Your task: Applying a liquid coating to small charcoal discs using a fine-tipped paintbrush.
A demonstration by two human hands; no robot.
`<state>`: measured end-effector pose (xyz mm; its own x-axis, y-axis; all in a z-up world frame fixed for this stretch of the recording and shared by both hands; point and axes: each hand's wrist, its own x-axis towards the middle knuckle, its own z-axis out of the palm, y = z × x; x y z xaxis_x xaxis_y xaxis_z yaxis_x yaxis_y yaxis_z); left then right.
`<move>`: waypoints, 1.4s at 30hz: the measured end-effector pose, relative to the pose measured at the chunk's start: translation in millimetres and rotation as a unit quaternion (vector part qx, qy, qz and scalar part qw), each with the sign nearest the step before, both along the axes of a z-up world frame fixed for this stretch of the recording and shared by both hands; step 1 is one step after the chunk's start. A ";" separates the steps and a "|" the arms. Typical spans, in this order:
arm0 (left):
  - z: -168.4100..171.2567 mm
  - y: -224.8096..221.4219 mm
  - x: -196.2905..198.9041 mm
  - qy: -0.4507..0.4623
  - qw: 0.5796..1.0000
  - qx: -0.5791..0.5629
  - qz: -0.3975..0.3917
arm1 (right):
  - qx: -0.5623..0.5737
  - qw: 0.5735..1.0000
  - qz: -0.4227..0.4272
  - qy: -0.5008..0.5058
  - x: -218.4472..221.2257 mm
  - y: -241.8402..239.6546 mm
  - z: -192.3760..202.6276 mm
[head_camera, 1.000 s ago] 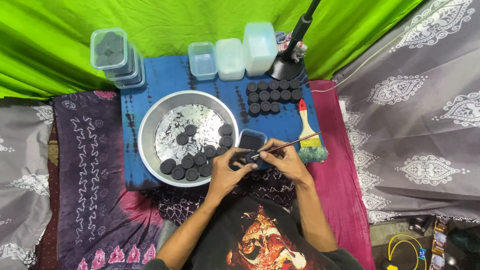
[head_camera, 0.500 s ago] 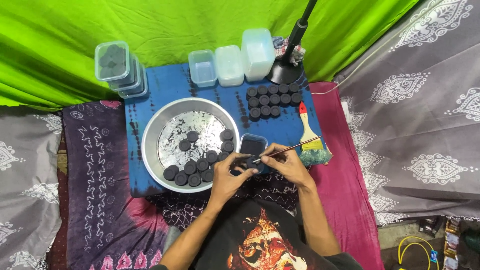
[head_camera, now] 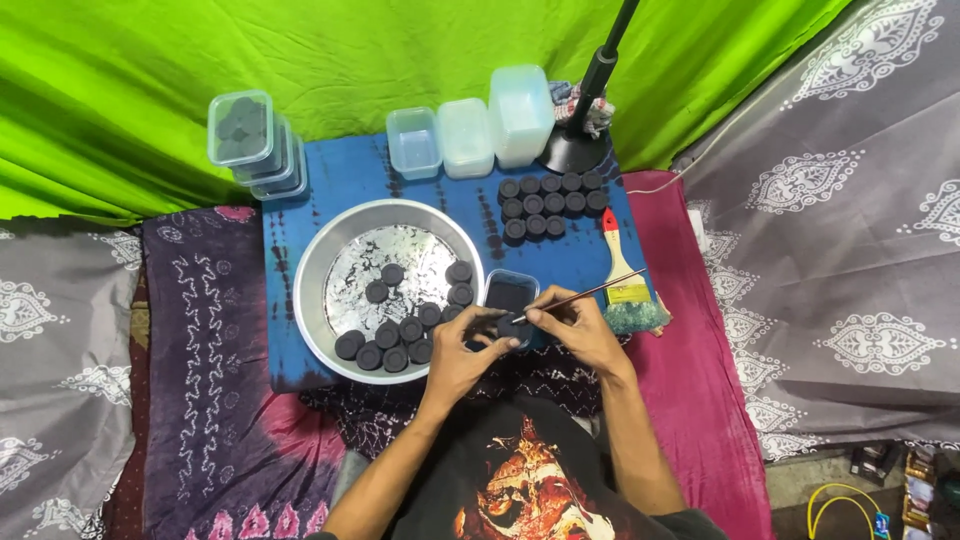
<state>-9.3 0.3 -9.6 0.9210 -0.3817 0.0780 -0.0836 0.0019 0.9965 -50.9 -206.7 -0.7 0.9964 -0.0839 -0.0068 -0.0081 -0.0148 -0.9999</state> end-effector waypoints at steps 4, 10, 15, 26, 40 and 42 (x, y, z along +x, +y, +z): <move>-1.8 -0.1 -0.3 -0.001 1.000 -0.005 -0.005 | 0.003 1.000 0.006 -0.004 -1.8 -1.7 -7.2; -1.7 0.1 1.1 -0.001 1.000 -0.007 -0.003 | -0.002 1.000 -0.009 -0.017 -2.8 -1.4 -10.2; -2.9 -0.6 2.2 0.000 1.000 -0.002 0.004 | 0.007 0.999 -0.014 -0.034 2.1 2.7 -1.5; 5.4 -3.3 0.6 -0.019 0.999 0.035 0.026 | -0.013 0.999 0.018 -0.041 2.8 4.6 -1.4; 27.2 -7.1 3.9 0.140 0.984 -0.040 0.100 | -0.034 0.997 -0.066 -0.013 14.5 35.5 -7.0; 27.6 -6.9 2.5 0.154 0.981 -0.060 0.099 | -0.032 0.995 -0.092 -0.008 14.0 33.5 -10.0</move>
